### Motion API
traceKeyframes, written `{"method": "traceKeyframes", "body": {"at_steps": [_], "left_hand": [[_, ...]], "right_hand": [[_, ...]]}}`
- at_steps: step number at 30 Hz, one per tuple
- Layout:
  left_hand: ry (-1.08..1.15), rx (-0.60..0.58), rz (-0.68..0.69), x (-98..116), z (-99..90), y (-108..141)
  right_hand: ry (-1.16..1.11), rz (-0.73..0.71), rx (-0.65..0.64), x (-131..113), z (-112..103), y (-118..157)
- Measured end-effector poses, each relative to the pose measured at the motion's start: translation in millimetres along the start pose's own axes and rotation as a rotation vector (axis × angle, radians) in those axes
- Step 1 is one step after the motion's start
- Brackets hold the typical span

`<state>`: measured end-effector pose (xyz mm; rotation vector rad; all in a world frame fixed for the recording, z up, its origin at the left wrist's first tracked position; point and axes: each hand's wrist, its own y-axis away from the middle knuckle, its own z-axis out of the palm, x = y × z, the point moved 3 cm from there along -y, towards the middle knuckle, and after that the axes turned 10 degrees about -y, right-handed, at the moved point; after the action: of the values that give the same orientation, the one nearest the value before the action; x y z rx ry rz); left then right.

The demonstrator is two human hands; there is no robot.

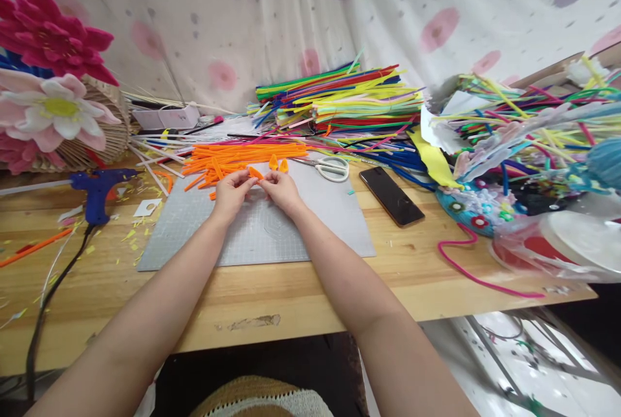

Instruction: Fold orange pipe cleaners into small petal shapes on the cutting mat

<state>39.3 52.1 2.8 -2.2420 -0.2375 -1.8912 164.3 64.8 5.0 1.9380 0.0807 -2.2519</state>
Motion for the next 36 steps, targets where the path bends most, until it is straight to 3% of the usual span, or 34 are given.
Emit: {"method": "traceKeyframes", "body": {"at_steps": [10, 15, 23, 31, 36], "left_hand": [[-0.024, 0.032, 0.079, -4.3, 1.4, -1.3], [-0.125, 0.059, 0.034, -5.6, -0.8, -0.4], [0.028, 0.021, -0.038, -2.2, 2.1, 1.3], [-0.023, -0.015, -0.015, -1.7, 2.5, 0.5], [-0.009, -0.043, -0.055, 0.0, 2.5, 0.9]], "right_hand": [[-0.043, 0.026, -0.052, 2.3, 1.3, -1.5], [-0.023, 0.016, 0.039, 10.3, -1.3, -5.3], [-0.006, 0.023, -0.072, 4.0, 1.7, -1.2], [0.007, -0.013, 0.0, 8.7, 0.0, -3.5], [0.044, -0.033, -0.037, 7.7, 1.9, -1.7]]}}
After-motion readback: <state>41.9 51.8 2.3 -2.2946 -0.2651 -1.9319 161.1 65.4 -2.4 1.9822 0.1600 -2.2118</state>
